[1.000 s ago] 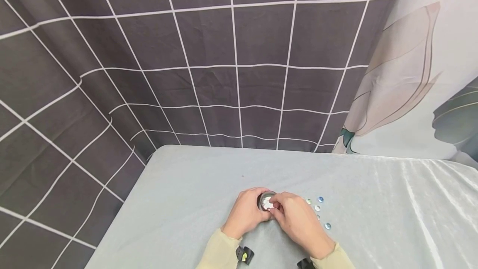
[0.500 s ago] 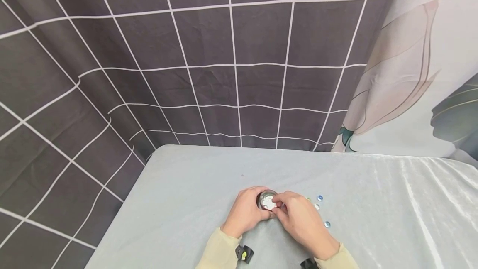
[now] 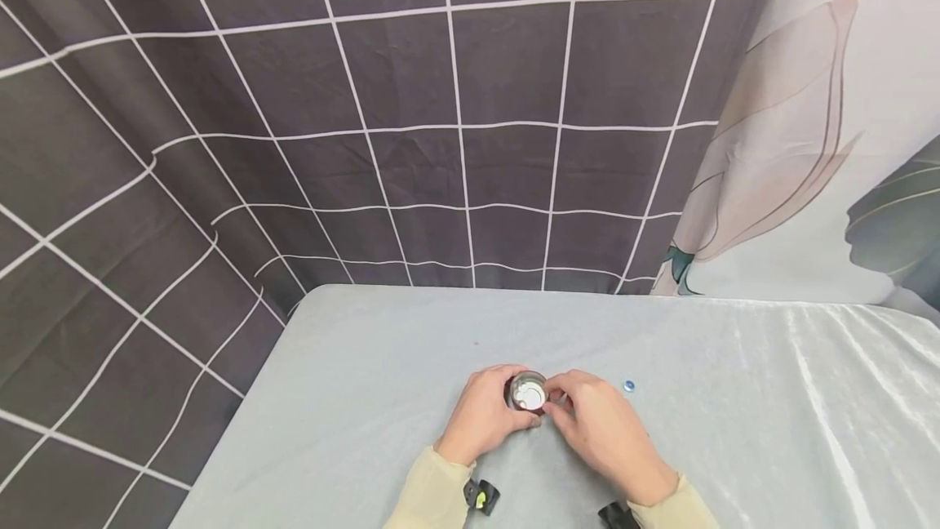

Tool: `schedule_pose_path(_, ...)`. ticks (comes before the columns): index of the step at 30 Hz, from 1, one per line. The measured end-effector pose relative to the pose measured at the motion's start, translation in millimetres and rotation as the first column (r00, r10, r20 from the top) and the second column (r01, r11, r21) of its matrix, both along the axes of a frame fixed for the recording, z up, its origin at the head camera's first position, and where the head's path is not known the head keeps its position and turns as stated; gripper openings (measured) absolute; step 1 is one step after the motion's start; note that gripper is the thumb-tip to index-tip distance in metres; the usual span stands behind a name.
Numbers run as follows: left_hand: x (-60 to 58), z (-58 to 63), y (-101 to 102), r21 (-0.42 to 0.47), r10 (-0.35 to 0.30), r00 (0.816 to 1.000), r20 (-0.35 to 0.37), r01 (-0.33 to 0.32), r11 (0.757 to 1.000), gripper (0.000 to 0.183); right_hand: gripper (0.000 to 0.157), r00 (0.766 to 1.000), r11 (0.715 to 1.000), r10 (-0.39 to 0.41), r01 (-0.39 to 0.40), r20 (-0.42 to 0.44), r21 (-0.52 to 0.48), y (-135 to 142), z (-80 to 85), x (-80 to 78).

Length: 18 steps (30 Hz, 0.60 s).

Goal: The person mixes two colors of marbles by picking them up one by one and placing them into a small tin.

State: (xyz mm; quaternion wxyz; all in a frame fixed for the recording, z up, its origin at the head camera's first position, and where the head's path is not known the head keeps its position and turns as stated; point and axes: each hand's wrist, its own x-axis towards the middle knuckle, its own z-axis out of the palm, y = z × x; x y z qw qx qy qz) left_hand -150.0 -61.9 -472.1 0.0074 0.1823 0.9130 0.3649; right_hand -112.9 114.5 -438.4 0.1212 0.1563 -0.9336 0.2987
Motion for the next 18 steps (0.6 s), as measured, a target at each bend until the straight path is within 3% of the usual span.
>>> schedule_pose_path(18, 1.6, 1.6, -0.6, -0.045, 0.013, 1.0, 0.002, -0.013, 0.999, 0.055, 0.02, 1.0, 1.0, -0.008, 0.008, -0.008, 0.012, 15.8, 3.2, -2.4)
